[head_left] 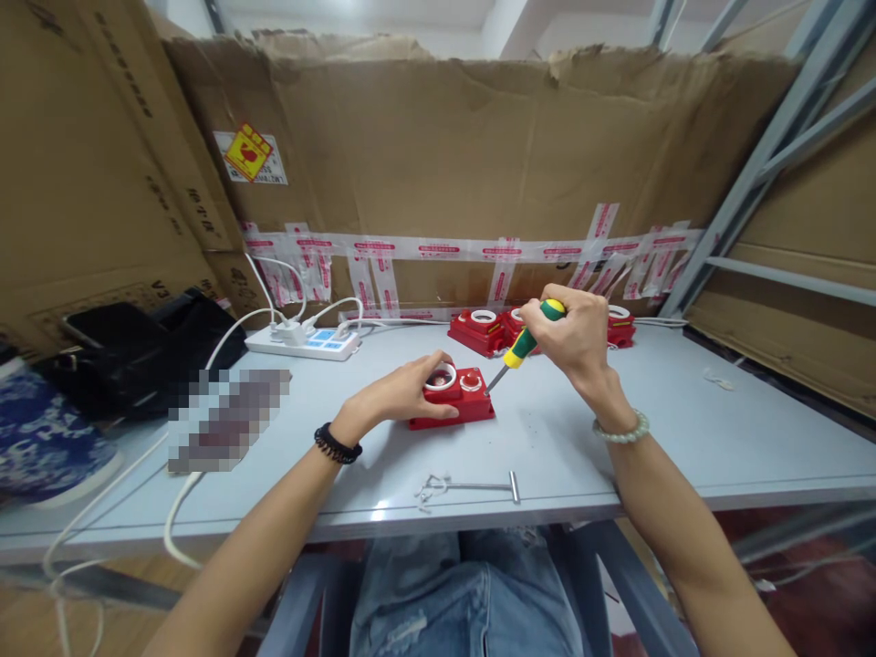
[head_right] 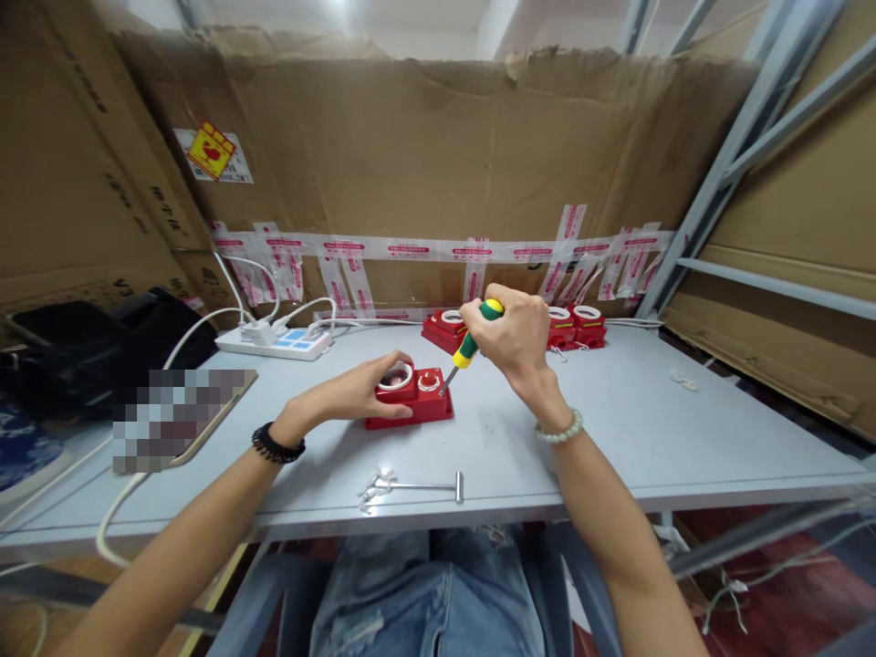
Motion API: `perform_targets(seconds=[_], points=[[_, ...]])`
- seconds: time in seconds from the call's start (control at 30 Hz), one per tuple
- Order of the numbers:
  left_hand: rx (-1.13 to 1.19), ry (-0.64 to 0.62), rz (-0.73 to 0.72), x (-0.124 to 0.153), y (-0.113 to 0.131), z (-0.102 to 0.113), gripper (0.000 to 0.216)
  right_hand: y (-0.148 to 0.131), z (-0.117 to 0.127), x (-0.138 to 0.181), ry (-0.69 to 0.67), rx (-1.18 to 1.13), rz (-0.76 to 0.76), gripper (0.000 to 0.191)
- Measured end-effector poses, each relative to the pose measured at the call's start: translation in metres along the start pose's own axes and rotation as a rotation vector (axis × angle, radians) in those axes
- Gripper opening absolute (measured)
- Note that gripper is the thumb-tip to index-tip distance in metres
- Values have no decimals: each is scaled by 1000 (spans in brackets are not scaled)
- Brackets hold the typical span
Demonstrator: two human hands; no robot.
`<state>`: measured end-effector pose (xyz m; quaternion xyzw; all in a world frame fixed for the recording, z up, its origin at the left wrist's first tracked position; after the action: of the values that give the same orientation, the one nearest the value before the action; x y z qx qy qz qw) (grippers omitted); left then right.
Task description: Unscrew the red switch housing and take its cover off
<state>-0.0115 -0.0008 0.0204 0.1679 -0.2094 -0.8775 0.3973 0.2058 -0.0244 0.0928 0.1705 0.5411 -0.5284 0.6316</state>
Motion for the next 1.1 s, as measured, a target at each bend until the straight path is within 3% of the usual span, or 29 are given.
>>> perform_targets(seconds=[0.23,0.63,0.77,0.87,1.1], points=[[9,-2,4,-1,-2,0,59,4,0,-1,7,76,-21,30],[20,12,-14,2,-2,-1,62,-14,0,-4,-57,189,86,25],[30,19,-27,2,-3,-1,62,-28,-9,-1,-224,91,207,17],[27,28,-33,2,-3,-2,62,-35,-17,4,-402,-59,276,25],[16,20,-49,2,-3,-2,61,-29,-6,3,-697,-434,220,34]])
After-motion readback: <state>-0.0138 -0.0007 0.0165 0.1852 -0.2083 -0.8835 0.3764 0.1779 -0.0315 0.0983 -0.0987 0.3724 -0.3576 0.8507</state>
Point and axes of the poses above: each hand's wrist, its own x-axis away from the middle knuckle, its own z-axis out of the back of the hand, y = z × x, the point moved 2 cm from there along -x, towards the middle knuckle, and after that the axes turned 1 degree about y, right-handed, at the moved point
